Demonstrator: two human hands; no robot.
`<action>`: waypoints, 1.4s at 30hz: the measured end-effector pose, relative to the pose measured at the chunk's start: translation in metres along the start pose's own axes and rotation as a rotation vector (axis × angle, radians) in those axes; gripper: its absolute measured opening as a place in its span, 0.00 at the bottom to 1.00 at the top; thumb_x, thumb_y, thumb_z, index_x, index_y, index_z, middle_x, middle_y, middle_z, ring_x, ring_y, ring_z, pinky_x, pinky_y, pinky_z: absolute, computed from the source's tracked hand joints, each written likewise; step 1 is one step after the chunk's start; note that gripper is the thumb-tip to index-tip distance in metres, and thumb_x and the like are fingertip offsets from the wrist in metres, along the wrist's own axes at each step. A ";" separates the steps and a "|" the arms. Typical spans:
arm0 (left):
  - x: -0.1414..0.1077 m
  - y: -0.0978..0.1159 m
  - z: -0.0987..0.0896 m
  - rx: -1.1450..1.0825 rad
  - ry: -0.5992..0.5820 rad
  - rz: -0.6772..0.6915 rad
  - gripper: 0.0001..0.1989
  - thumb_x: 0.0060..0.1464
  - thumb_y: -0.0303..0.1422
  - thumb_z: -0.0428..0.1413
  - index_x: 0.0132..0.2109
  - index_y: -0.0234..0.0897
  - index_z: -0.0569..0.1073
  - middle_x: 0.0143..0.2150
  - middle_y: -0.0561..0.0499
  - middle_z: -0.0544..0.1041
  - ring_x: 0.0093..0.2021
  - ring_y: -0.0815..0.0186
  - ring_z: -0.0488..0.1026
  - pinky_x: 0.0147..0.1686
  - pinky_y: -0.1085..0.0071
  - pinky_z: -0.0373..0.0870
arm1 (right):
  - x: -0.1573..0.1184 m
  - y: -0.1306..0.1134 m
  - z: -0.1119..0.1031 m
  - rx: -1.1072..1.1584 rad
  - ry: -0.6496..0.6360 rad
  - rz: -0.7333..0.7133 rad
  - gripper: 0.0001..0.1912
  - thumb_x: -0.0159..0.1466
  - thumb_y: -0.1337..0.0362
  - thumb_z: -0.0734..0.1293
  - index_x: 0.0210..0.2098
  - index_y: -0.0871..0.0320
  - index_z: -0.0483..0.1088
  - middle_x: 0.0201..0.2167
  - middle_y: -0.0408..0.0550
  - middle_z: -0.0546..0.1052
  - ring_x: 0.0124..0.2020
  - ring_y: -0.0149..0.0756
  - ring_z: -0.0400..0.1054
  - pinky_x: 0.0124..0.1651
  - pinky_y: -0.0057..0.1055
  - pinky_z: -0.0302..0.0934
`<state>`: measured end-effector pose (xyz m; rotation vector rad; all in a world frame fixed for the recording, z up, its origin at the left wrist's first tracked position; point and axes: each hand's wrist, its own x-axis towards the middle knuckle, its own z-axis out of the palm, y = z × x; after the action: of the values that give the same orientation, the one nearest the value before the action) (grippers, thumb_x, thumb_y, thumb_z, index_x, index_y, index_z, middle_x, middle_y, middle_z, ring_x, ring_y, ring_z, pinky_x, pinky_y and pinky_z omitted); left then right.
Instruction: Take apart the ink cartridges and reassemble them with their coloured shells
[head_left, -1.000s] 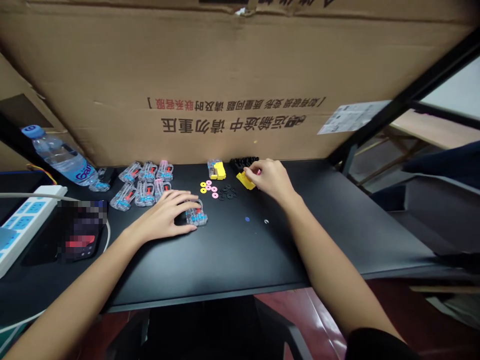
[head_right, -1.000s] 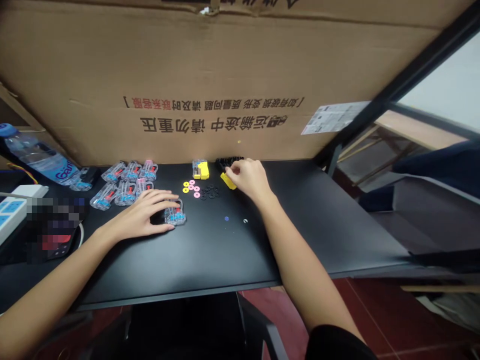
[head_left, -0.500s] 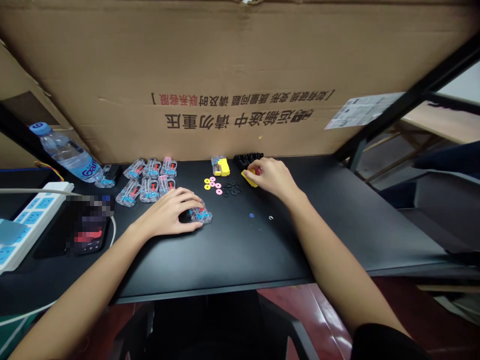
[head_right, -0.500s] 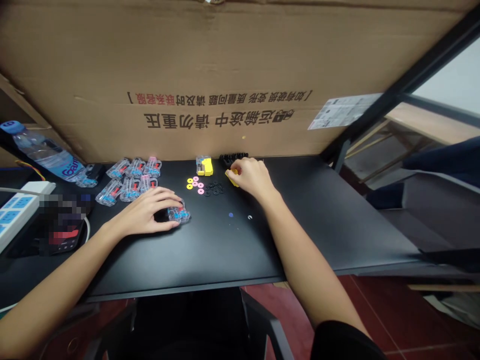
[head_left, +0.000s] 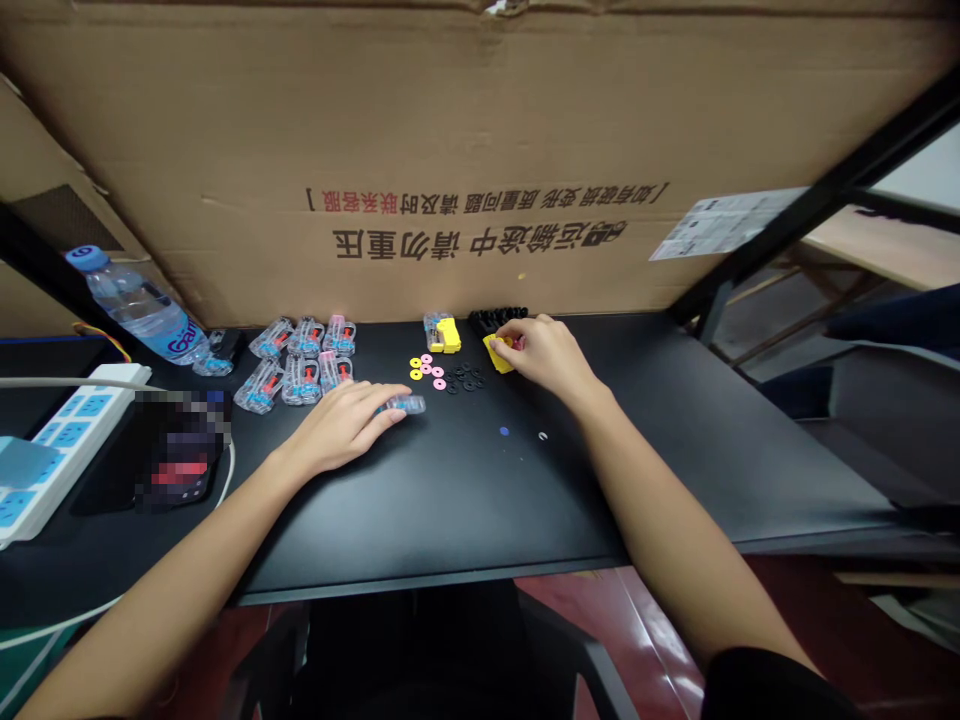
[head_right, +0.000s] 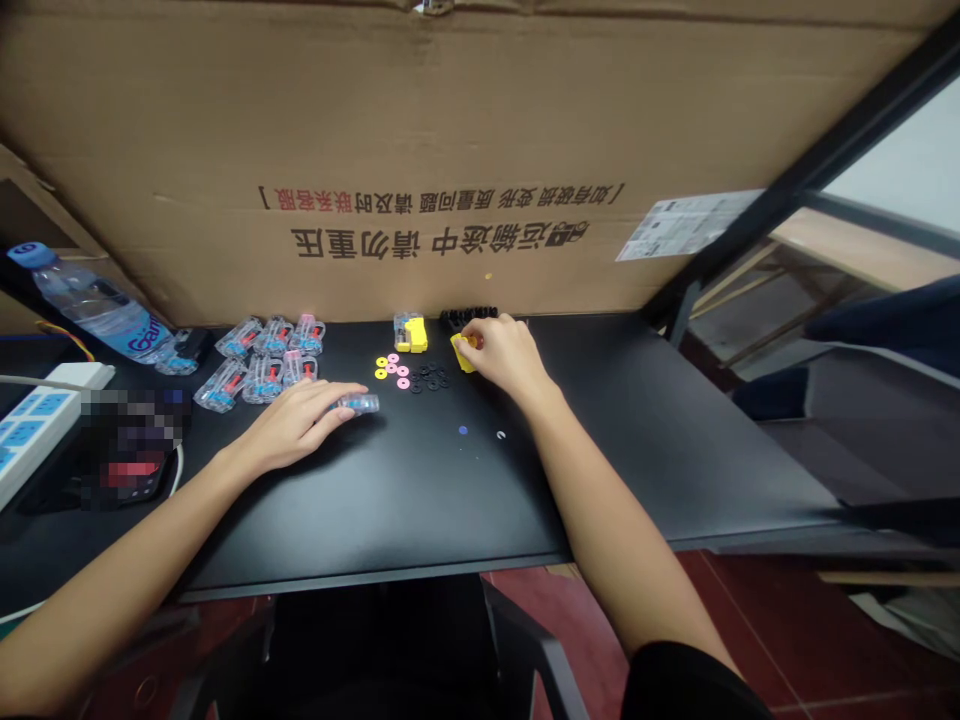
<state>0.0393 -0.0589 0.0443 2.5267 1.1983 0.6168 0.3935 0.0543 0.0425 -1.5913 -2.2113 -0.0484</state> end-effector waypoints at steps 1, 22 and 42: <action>0.000 -0.001 0.002 -0.001 0.005 -0.019 0.24 0.79 0.45 0.43 0.68 0.42 0.73 0.55 0.44 0.84 0.51 0.54 0.80 0.56 0.55 0.72 | 0.000 0.001 -0.001 0.003 0.012 0.002 0.11 0.69 0.57 0.70 0.40 0.55 0.84 0.35 0.53 0.85 0.39 0.49 0.74 0.42 0.40 0.62; 0.002 0.002 -0.005 0.242 0.073 -0.173 0.12 0.71 0.35 0.55 0.54 0.39 0.79 0.35 0.49 0.82 0.42 0.54 0.77 0.44 0.58 0.62 | -0.022 -0.086 0.003 0.626 0.095 -0.206 0.12 0.71 0.55 0.70 0.38 0.56 0.81 0.35 0.50 0.84 0.32 0.38 0.73 0.39 0.38 0.67; 0.008 -0.001 0.013 -0.261 0.179 -0.132 0.10 0.64 0.43 0.64 0.41 0.41 0.78 0.40 0.51 0.86 0.42 0.57 0.81 0.55 0.56 0.68 | -0.036 -0.119 0.019 0.846 0.018 -0.170 0.19 0.77 0.49 0.66 0.40 0.55 0.82 0.38 0.51 0.83 0.41 0.44 0.76 0.50 0.44 0.70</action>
<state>0.0494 -0.0530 0.0350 2.1952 1.2414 0.9172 0.2878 -0.0147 0.0374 -0.9205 -1.9323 0.7184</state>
